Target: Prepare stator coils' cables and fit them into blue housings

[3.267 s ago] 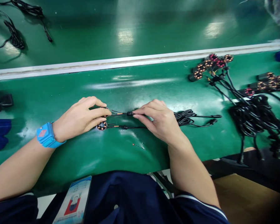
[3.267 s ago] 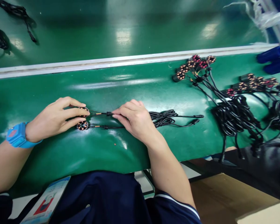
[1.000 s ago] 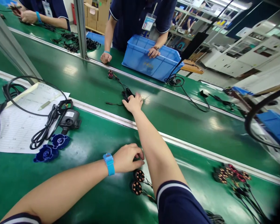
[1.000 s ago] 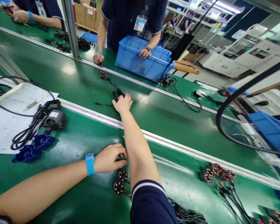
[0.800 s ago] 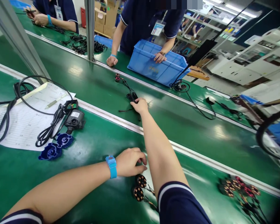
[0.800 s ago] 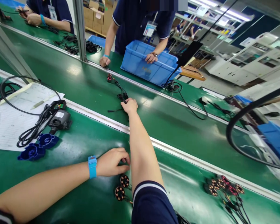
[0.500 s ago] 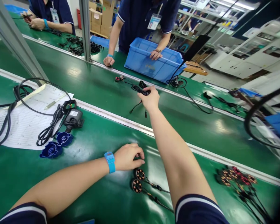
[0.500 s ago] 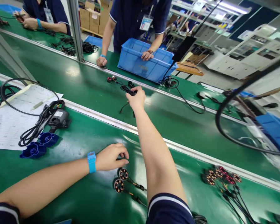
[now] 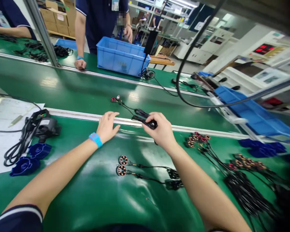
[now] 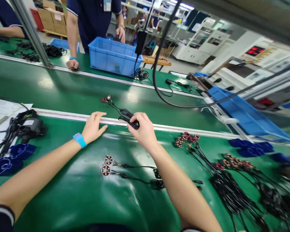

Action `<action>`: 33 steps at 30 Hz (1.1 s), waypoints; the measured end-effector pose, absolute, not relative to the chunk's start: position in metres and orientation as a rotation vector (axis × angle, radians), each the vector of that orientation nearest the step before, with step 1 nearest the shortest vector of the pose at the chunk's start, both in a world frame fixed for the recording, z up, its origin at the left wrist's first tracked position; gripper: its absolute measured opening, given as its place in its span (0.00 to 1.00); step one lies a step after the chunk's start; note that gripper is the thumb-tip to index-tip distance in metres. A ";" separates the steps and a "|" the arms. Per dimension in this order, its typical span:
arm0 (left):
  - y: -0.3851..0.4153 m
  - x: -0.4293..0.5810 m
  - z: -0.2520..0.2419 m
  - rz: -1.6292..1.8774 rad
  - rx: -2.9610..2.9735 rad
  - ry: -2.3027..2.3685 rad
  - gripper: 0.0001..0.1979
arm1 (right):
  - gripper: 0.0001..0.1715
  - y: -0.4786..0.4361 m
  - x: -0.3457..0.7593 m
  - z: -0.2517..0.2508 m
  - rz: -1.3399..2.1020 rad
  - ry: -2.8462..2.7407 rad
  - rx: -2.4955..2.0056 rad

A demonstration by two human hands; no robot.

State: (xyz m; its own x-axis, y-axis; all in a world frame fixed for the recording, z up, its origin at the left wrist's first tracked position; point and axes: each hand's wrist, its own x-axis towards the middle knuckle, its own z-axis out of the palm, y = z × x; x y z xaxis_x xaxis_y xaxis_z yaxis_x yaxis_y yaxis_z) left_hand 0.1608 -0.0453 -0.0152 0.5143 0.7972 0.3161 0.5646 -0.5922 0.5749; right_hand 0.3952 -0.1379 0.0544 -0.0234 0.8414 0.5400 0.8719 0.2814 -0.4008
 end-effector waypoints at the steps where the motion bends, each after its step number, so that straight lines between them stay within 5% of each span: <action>1: -0.032 0.169 -0.013 0.748 2.430 1.105 0.31 | 0.07 -0.158 0.399 0.052 -0.056 -1.836 -1.568; 4: 0.006 0.199 -0.007 0.573 2.641 0.993 0.31 | 0.06 -0.208 0.406 0.047 -0.056 -1.795 -1.642; 10: 0.043 0.235 -0.001 0.141 2.891 0.903 0.17 | 0.07 -0.253 0.427 0.032 -0.069 -1.634 -1.728; 17: 0.032 0.247 0.020 -0.154 3.046 0.997 0.17 | 0.10 -0.258 0.465 0.017 -0.039 -1.598 -1.791; 24: -0.036 0.223 0.036 -0.112 3.168 0.966 0.21 | 0.09 -0.295 0.495 0.037 -0.104 -1.538 -1.860; 33: -0.106 0.181 0.010 -0.055 3.132 0.875 0.28 | 0.12 -0.310 0.530 0.004 0.303 -1.613 -2.196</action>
State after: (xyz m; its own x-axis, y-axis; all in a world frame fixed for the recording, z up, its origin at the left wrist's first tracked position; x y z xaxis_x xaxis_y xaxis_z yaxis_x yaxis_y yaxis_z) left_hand 0.1805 -0.1061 0.0098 0.8553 0.5181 -0.0025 0.5144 -0.8497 -0.1156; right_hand 0.5297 -0.3101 0.0039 0.3117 0.9483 0.0593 0.8623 -0.2561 -0.4369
